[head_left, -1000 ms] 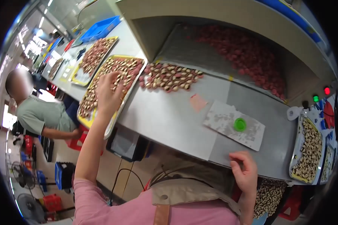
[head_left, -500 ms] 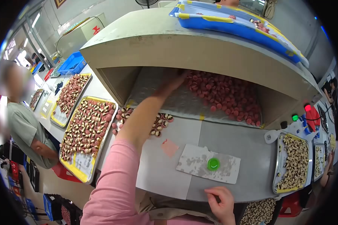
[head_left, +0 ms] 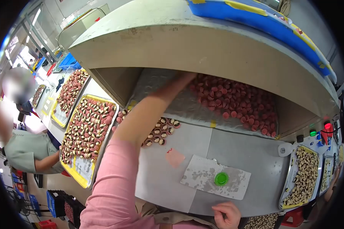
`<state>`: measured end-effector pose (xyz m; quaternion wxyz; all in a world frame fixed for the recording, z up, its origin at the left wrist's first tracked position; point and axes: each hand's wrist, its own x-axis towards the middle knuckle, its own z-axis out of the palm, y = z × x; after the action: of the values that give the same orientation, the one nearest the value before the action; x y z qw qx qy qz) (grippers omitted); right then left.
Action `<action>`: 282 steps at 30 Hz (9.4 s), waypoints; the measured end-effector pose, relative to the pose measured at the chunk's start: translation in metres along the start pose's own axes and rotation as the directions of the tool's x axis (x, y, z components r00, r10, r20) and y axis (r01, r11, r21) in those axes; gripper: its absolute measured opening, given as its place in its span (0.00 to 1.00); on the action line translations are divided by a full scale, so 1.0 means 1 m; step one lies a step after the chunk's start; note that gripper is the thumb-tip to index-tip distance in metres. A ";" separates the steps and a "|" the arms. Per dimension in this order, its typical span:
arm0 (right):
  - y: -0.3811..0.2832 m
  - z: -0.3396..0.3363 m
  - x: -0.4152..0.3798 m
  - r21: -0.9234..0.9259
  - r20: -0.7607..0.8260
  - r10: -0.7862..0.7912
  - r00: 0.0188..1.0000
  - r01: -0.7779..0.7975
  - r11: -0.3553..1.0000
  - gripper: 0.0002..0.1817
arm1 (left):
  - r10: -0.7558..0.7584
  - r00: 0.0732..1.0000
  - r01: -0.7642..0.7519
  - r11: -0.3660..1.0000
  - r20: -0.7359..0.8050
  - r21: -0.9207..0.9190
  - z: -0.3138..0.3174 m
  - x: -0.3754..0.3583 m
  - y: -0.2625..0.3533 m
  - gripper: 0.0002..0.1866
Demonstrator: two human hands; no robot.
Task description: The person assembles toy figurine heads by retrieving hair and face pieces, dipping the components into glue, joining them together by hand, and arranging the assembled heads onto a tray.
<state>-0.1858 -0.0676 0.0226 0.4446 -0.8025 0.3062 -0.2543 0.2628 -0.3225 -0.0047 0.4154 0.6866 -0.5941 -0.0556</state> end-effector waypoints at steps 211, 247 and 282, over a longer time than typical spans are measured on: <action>-0.038 -0.015 0.065 -0.173 0.002 -0.083 0.997 0.082 0.982 0.06 | -0.268 0.724 0.543 -0.347 0.636 -0.765 -0.037 -0.354 0.224 0.19; -0.038 0.013 0.044 -0.119 0.006 -0.179 0.984 0.178 0.977 0.11 | -0.329 0.853 0.396 -0.100 0.406 -0.913 -0.024 -0.364 0.230 0.16; 0.002 0.021 0.009 0.059 -0.200 -0.322 0.925 0.340 0.939 0.20 | -0.026 0.600 0.792 0.162 0.799 -0.589 -0.041 -0.339 0.239 0.31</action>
<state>-0.1660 -0.0628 0.0115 0.4012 -0.7935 0.1947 -0.4141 0.0052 0.0029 0.0325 0.4647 0.3905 -0.3093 -0.7321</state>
